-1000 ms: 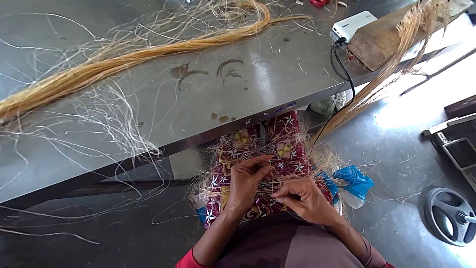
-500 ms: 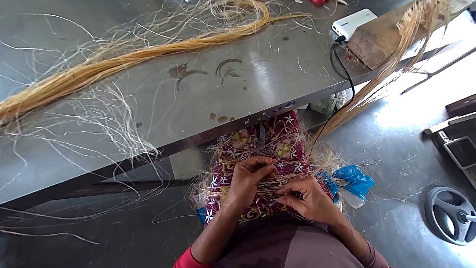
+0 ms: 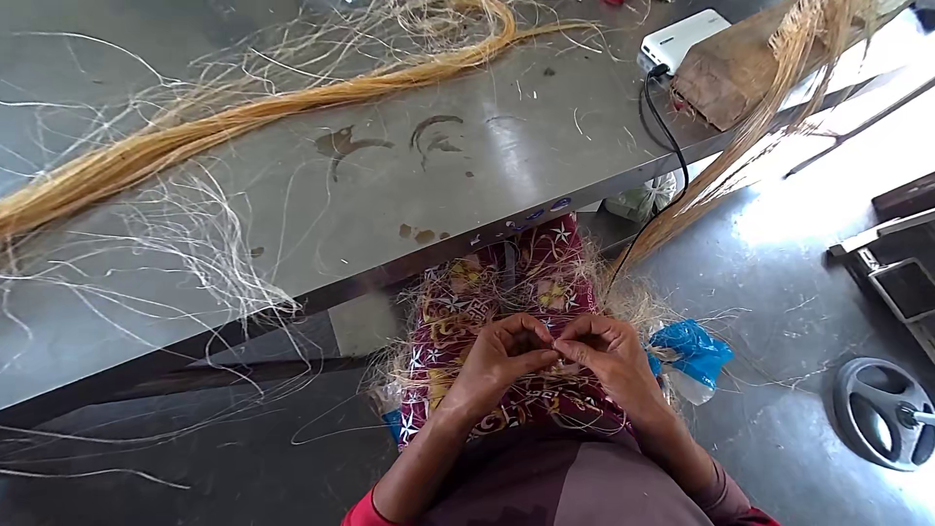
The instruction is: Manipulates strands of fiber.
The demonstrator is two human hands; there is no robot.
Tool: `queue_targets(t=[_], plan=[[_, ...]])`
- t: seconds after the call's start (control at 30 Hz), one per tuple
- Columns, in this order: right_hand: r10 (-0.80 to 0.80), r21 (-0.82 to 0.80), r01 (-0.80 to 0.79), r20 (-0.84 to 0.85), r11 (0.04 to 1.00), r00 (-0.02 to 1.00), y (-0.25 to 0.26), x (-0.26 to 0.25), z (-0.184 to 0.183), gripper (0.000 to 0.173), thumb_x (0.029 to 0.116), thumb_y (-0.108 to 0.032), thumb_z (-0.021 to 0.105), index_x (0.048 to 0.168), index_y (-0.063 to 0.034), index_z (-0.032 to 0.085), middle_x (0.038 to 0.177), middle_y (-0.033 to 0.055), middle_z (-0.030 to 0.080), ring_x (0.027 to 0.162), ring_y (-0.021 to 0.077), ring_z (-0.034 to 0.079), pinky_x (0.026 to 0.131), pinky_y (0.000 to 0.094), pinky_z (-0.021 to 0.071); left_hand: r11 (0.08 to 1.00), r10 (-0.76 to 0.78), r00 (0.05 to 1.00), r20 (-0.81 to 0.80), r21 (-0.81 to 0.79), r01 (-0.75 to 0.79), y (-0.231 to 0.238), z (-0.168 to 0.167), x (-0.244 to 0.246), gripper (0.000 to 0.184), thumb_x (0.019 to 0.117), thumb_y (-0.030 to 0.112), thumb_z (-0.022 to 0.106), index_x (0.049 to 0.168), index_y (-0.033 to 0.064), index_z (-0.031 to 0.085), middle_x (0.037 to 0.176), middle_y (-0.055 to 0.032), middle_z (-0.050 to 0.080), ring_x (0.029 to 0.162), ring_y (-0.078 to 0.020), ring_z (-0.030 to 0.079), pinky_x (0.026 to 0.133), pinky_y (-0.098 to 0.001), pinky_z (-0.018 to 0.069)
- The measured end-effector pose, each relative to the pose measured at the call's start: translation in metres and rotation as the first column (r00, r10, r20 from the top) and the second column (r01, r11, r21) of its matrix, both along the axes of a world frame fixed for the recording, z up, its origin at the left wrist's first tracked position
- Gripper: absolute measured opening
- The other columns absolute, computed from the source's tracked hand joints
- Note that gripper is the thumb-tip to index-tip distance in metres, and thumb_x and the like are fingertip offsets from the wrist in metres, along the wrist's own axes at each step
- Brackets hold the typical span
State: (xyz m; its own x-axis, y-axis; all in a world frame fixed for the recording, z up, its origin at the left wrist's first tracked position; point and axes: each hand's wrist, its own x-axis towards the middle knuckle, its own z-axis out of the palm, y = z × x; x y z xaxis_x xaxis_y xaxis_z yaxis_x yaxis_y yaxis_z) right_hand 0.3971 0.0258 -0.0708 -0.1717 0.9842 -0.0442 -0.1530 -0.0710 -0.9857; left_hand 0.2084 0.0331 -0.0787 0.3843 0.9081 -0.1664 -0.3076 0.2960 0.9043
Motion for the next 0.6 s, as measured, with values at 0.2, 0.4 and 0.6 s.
queue_targets(t=[0.2,0.4,0.6], plan=[[-0.087,-0.028,0.085,-0.073,0.996,0.993,0.001,0.003,0.0,0.01,0.0903,0.004,0.065,0.089,-0.0036,0.071,0.079,-0.0032,0.071,0.073,0.0024,0.067,0.072,0.0201,0.0582,0.987,0.156,0.956,-0.249,0.081,-0.14,-0.001,0.003,0.001,0.013,0.0915,0.003,0.065,0.092,0.0125,0.074,0.083,0.0103,0.071,0.072,0.002,0.063,0.067,-0.0149,0.0528],[-0.119,0.048,0.12,-0.028,0.992,0.992,0.001,0.001,-0.003,0.008,0.0894,0.003,0.067,0.088,-0.0027,0.071,0.08,-0.0036,0.07,0.073,0.0005,0.066,0.072,0.018,0.0568,0.985,0.091,0.94,-0.33,0.17,-0.036,-0.003,0.014,0.008,0.011,0.0928,0.011,0.068,0.1,0.0069,0.074,0.09,0.0071,0.074,0.082,-0.0006,0.069,0.076,-0.0181,0.0576],[-0.091,0.055,0.096,-0.08,0.994,0.993,0.003,0.004,-0.008,0.008,0.0878,0.003,0.068,0.087,-0.0033,0.072,0.084,-0.003,0.07,0.076,0.0007,0.065,0.072,0.0179,0.0562,0.995,0.081,0.945,-0.317,0.081,-0.059,-0.003,0.015,0.015,0.007,0.0889,0.002,0.071,0.09,0.0083,0.073,0.078,0.0073,0.071,0.072,-0.0005,0.067,0.07,-0.0169,0.0564]])
